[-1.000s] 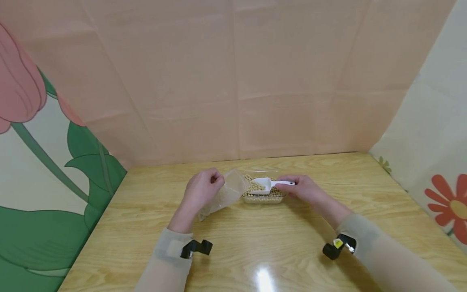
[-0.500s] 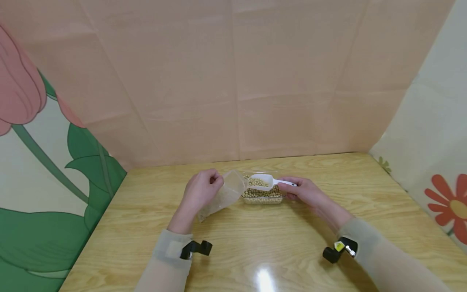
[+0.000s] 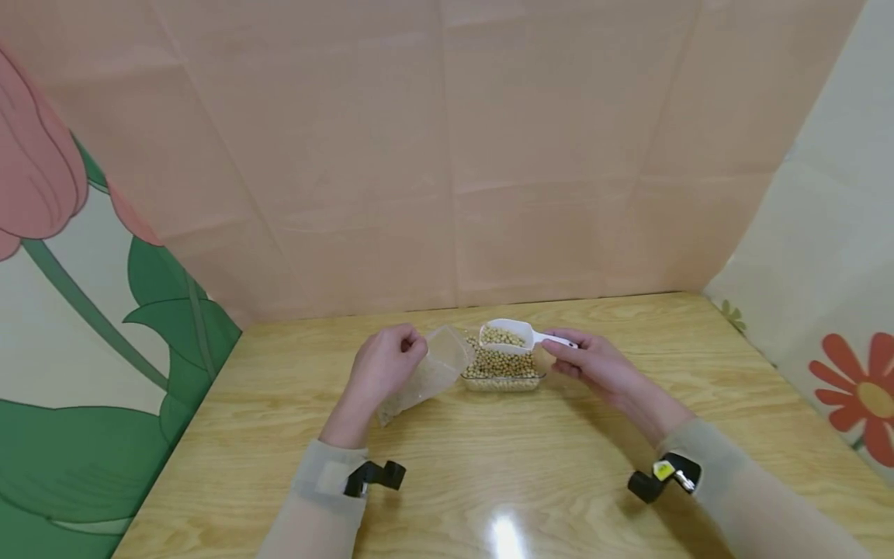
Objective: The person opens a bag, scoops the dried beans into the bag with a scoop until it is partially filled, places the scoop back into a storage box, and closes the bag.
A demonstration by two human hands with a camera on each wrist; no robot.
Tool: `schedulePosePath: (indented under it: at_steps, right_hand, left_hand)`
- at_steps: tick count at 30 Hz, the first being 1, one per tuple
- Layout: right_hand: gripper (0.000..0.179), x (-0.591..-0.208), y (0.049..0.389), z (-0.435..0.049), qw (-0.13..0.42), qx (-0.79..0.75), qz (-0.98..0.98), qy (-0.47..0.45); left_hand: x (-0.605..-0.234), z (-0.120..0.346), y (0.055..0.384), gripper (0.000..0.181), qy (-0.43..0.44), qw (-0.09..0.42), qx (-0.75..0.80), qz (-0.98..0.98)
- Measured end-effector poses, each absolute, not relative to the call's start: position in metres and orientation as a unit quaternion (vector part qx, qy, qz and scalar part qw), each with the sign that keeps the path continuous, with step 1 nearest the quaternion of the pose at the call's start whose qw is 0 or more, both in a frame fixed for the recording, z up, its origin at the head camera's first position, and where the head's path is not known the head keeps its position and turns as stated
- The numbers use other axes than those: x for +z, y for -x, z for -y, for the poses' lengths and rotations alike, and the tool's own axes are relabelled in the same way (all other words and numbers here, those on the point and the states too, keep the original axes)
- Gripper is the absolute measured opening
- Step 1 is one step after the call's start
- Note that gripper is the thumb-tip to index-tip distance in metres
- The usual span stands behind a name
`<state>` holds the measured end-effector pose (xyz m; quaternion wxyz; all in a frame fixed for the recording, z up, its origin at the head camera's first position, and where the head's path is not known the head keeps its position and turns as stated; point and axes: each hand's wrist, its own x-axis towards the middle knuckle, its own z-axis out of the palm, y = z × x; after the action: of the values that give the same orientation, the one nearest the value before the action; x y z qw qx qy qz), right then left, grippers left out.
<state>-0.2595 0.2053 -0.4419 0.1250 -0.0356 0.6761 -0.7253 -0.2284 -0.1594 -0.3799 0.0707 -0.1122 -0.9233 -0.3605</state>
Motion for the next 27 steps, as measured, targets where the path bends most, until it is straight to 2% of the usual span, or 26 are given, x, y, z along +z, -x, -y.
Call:
schedulePosePath:
  at_steps: [9,18,27]
  right_hand:
    - [0.017,-0.415,0.257,-0.196,0.115,-0.713,-0.689,0.067]
    - [0.038,-0.399,0.254,-0.177,0.133,-0.665,-0.729,0.095]
    - [0.047,-0.392,0.255,-0.159,0.118,-0.605,-0.781,0.105]
  left_hand:
    - [-0.379,0.16,0.228,0.022,0.111,0.071,-0.364,0.922]
    - [-0.378,0.159,0.228,0.021,0.109,0.072,-0.365,0.922]
    - [-0.377,0.159,0.228,0.02,0.106,0.074,-0.361,0.924]
